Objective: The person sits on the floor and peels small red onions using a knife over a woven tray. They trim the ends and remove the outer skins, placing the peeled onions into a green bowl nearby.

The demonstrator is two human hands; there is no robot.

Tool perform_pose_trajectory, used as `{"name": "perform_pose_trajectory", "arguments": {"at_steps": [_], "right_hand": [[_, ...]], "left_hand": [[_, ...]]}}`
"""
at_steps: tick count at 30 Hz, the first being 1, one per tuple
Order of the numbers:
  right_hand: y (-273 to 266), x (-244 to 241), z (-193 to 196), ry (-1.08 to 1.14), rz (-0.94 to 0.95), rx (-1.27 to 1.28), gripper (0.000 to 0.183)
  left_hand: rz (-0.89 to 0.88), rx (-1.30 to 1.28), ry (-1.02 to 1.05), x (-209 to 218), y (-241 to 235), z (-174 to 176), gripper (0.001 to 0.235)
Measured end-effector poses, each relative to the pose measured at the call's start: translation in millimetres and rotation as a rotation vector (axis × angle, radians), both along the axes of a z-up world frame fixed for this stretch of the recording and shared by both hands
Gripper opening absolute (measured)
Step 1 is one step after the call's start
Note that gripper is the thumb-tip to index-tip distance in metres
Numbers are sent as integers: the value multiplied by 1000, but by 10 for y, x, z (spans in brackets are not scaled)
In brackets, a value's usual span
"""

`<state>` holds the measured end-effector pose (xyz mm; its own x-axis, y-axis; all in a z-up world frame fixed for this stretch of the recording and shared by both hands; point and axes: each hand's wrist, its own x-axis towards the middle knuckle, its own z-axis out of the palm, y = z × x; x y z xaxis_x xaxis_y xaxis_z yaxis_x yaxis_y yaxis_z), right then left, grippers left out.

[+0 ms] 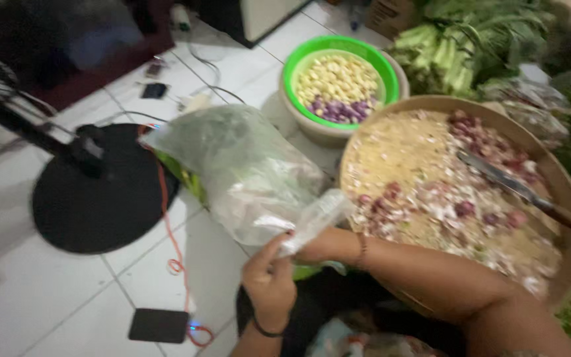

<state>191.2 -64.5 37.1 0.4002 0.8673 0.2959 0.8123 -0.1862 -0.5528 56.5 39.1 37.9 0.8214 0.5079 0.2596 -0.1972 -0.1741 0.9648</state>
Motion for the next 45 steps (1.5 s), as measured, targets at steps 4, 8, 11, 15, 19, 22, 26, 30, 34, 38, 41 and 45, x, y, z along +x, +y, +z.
{"name": "perform_pose_trajectory", "arguments": {"at_steps": [4,8,11,15,19,22,26,30,34,38,41,45], "right_hand": [[-1370,-54,483,166,33,-159,39],[-2741,-14,607,-147,-223,-198,99],[-3497,-190,468,137,-484,-837,133],[-3808,-327,71,-34,-335,-611,131],[-3491,-174,-250,-11,-366,-843,143],[-3243,-10,-326,-70,-436,-712,140],[-2932,351,-310,-157,-363,-296,132],[-2604,662,-274,-180,-278,-425,126],[-2310,778,-237,-245,-74,-427,105],[-2239,727,-261,-255,15,-270,67],[-2290,642,-302,-247,-20,-262,41],[-2343,556,-347,-330,-127,-259,31]], "left_hand": [[29,58,-81,19,17,17,34],[132,-19,117,38,4,94,39],[129,118,-157,134,-29,184,27],[201,122,-42,110,-52,263,31],[198,65,-53,123,-100,293,35],[183,12,-62,101,-109,247,35],[182,-32,-66,106,-93,199,34],[140,-13,-81,93,-74,143,33],[129,-43,-86,101,-67,113,26],[109,-90,-115,105,-86,107,25],[94,-65,-111,91,-86,127,26],[85,-93,-116,117,-106,116,27]]}}
